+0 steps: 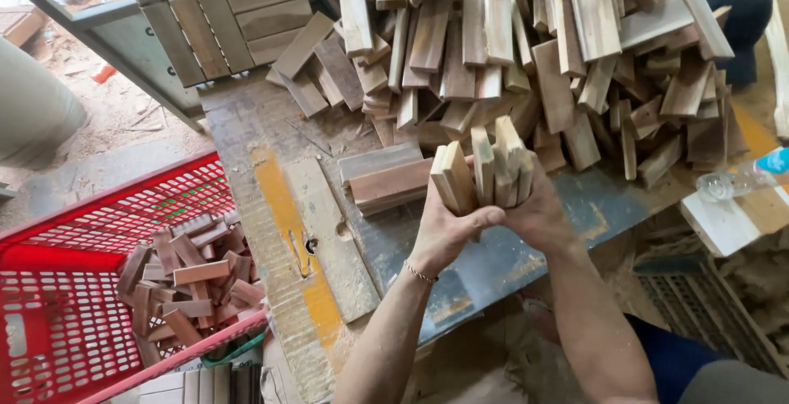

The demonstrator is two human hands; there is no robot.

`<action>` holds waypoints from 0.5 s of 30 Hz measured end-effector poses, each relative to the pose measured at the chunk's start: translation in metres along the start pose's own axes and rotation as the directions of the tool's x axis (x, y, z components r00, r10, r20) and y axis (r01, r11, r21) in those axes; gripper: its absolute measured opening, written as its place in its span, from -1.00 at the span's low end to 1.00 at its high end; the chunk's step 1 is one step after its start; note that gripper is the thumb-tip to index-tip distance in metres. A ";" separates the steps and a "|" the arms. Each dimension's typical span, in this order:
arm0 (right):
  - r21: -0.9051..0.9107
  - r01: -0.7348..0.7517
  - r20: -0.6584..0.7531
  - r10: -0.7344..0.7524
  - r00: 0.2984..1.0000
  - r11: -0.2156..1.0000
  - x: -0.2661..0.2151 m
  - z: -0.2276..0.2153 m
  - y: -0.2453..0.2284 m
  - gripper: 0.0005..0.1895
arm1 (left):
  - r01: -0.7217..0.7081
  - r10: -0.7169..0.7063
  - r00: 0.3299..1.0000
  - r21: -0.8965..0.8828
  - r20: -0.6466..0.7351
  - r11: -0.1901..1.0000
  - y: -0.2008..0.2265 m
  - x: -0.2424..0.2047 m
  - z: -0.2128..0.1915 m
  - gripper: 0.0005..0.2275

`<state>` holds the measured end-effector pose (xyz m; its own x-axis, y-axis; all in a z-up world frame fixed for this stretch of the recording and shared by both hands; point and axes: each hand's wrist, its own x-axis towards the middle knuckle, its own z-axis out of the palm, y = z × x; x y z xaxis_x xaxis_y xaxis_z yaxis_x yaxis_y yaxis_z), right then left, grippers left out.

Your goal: Routing the edges of small wooden blocks on a router table and placing them into a storage basket.

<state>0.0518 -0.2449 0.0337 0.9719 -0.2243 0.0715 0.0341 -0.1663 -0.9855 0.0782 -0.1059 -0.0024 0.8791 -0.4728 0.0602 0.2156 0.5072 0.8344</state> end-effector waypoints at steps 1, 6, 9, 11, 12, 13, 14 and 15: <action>0.003 -0.009 -0.007 0.009 1.000 1.000 -0.009 -0.002 0.010 -0.04 | 0.011 -0.011 1.000 0.000 0.002 1.000 -0.006 -0.005 -0.004 -0.14; 0.554 0.159 0.135 -0.277 0.951 0.817 -0.042 -0.011 0.106 -0.04 | -0.128 0.115 0.992 0.323 0.061 0.938 -0.024 -0.034 -0.023 -0.19; 0.371 0.236 0.143 -0.306 0.941 0.898 -0.052 -0.002 0.082 -0.10 | -0.308 0.265 0.949 0.340 0.169 0.889 -0.035 -0.037 -0.032 -0.33; 0.300 0.252 0.152 -0.307 0.940 0.920 -0.048 -0.005 0.099 -0.04 | -0.347 0.303 0.936 0.329 0.180 0.878 -0.035 -0.035 -0.033 -0.31; 0.225 0.279 0.159 -0.317 0.935 0.934 -0.046 -0.006 0.107 0.02 | -0.397 0.349 0.916 0.316 0.198 0.862 -0.035 -0.034 -0.034 -0.30; 0.225 0.274 0.155 -0.312 0.937 0.935 -0.050 -0.005 0.118 0.02 | -0.391 0.343 0.918 0.316 0.199 0.864 -0.036 -0.036 -0.033 -0.30; 0.174 0.294 0.134 -0.318 0.939 0.940 -0.051 -0.005 0.127 0.00 | -0.419 0.388 0.908 0.310 0.158 0.853 -0.037 -0.035 -0.033 -0.31; 0.122 0.311 0.113 -0.324 0.939 0.943 -0.051 -0.004 0.136 -0.01 | -0.446 0.433 0.894 0.305 0.116 0.841 -0.037 -0.034 -0.032 -0.32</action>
<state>0.0061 -0.2598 -0.1038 0.9281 -0.0487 0.3693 0.3625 -0.1097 -0.9255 0.0541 -0.0852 -0.0525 0.8301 -0.2868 0.4782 -0.3408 0.4179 0.8421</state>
